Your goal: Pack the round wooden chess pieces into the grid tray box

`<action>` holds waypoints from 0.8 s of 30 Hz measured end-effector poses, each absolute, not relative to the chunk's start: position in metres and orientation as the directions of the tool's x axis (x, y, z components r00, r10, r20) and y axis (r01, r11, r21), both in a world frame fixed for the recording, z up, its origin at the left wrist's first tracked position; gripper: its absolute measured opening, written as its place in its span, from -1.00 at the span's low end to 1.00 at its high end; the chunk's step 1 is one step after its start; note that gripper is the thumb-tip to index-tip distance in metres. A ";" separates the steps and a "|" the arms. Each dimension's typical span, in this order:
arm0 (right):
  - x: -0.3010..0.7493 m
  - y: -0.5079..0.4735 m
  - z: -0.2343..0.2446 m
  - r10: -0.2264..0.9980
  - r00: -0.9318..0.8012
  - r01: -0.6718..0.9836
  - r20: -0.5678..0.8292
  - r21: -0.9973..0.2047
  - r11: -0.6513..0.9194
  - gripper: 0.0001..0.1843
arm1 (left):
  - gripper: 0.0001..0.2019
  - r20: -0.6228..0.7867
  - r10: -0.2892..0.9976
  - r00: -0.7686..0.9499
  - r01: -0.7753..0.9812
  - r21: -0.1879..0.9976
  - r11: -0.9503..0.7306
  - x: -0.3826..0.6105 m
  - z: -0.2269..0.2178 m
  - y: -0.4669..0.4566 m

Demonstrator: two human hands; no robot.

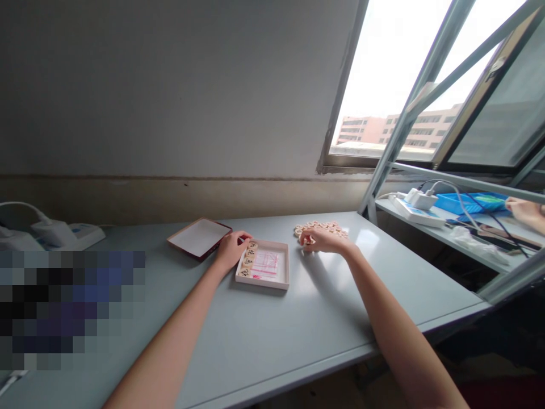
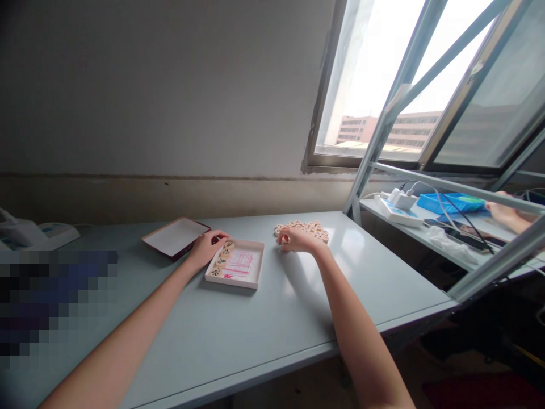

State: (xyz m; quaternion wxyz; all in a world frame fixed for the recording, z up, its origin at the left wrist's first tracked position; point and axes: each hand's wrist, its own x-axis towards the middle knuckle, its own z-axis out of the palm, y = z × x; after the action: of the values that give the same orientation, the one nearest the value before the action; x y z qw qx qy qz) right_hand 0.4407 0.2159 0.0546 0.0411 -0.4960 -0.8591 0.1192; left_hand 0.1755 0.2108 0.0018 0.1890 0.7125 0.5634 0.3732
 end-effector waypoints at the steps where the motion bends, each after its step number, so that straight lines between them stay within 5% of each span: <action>1: 0.441 0.216 0.055 0.869 -0.493 0.847 -0.046 -0.254 0.467 -0.89 | -0.79 0.320 0.943 0.088 0.660 0.690 -0.296 0.175 0.002 0.210; 4: 0.437 0.213 0.056 0.870 -0.493 0.819 -0.030 -0.353 0.452 -0.88 | -0.78 0.319 0.944 0.090 0.649 0.700 -0.298 0.175 0.004 0.209; 7: 0.417 0.207 0.052 0.825 -0.545 0.727 0.147 -0.406 0.553 -0.84 | -0.76 0.293 0.947 0.130 0.598 0.739 -0.311 0.174 0.002 0.209; 10: 0.388 0.197 0.042 0.689 -0.660 0.623 0.297 -0.296 0.724 -0.75 | -0.74 0.265 0.939 0.218 0.517 0.785 -0.341 0.173 0.000 0.211; 15: 0.357 0.186 0.024 0.596 -0.755 0.597 0.274 -0.088 0.797 -0.69 | -0.76 0.239 0.921 0.307 0.462 0.809 -0.364 0.173 0.003 0.211; 20: 0.355 0.187 0.020 0.602 -0.742 0.616 0.294 -0.055 0.786 -0.80 | -0.76 0.208 0.916 0.342 0.483 0.797 -0.362 0.171 0.005 0.209; 24: 0.359 0.188 0.025 0.630 -0.720 0.619 0.292 -0.141 0.773 -0.81 | -0.77 0.204 0.916 0.346 0.510 0.779 -0.366 0.171 0.004 0.208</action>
State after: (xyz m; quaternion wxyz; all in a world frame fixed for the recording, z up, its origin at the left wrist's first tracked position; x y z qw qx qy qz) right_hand 0.3587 0.1882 0.0255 0.1635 -0.3366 -0.9272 0.0166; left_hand 0.1709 0.2085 0.0045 0.3109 0.7591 0.4695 0.3265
